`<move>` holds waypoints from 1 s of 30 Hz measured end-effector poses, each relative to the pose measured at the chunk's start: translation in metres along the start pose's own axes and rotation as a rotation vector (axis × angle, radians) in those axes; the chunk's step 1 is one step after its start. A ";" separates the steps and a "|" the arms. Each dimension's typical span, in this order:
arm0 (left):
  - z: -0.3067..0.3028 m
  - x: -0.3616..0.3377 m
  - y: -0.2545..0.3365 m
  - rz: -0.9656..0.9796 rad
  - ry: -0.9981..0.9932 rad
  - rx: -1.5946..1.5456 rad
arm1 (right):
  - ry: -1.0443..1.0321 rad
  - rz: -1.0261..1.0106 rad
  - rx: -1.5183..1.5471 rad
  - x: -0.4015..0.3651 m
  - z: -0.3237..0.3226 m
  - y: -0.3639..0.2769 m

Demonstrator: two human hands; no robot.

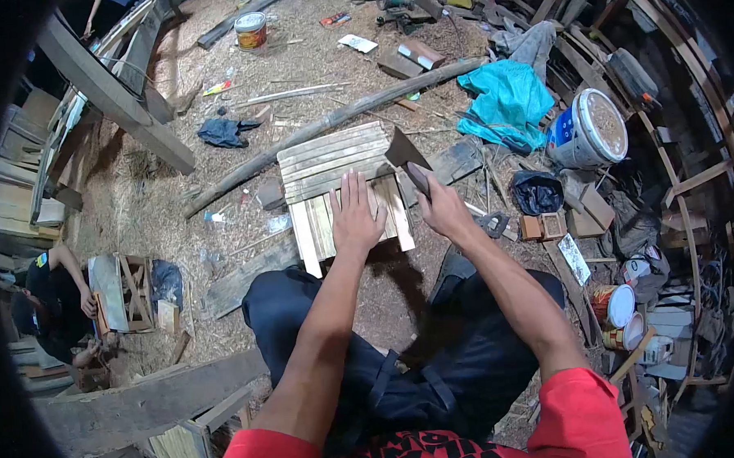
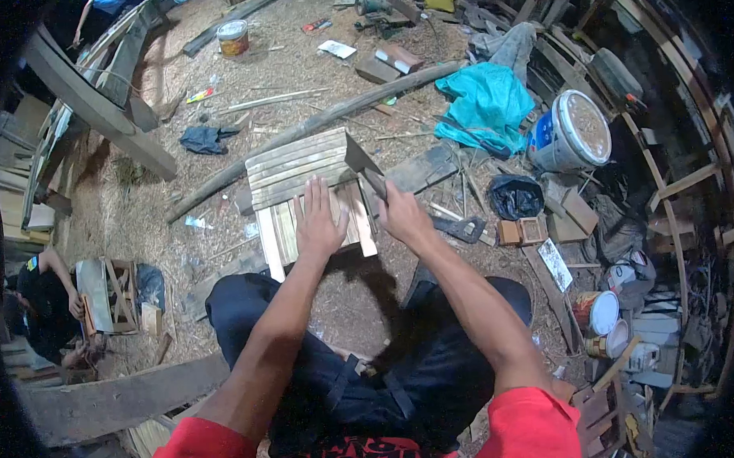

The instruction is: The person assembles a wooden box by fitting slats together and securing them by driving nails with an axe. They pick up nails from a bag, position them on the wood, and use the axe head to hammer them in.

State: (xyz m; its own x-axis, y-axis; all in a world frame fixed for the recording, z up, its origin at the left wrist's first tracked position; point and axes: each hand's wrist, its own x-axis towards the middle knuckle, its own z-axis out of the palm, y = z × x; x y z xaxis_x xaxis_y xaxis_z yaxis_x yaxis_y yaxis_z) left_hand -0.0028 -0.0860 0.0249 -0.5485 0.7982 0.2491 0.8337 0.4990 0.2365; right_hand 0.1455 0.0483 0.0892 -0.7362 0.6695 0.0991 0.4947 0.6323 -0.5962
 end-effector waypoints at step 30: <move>0.003 -0.002 0.003 0.013 0.015 -0.035 | -0.041 0.008 -0.043 -0.006 0.008 0.008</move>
State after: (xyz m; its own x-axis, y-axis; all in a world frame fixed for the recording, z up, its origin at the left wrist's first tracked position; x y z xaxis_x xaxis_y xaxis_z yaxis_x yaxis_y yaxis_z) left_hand 0.0014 -0.0854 0.0225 -0.5391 0.7990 0.2664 0.8379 0.4767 0.2659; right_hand 0.1500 0.0461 0.0777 -0.7501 0.6586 0.0607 0.5195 0.6435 -0.5622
